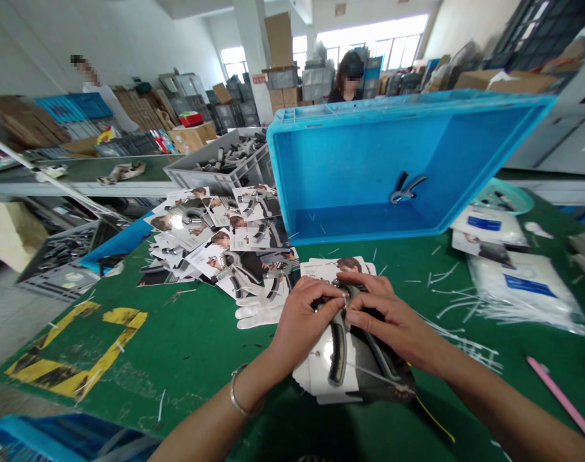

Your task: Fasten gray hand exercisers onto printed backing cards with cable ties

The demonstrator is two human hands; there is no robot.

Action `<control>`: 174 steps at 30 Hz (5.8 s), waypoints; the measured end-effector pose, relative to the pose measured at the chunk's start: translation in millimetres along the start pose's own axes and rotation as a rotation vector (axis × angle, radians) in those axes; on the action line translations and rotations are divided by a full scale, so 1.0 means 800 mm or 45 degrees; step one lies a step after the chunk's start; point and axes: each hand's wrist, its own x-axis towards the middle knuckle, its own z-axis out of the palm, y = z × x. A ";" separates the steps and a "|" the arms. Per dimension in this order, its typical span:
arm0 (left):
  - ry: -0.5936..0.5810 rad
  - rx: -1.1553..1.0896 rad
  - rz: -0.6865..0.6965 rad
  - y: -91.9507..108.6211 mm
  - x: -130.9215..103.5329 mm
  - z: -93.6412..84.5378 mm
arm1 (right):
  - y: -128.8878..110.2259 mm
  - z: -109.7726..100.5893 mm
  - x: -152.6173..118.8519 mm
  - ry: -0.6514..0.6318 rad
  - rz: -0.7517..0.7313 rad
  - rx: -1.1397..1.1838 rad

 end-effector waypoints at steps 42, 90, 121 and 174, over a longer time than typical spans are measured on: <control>0.000 0.736 0.170 0.034 -0.115 -0.025 | -0.044 0.005 -0.047 -0.009 -0.247 -0.494; -0.207 -0.016 -0.010 0.020 -0.077 -0.032 | -0.055 0.024 -0.042 0.059 -0.366 -0.682; -0.071 0.286 0.030 0.026 -0.105 -0.018 | -0.037 0.031 -0.023 0.078 -0.360 -0.075; -0.031 -1.104 -0.878 -0.002 -0.049 -0.075 | 0.224 -0.042 -0.108 -0.376 -0.037 -1.174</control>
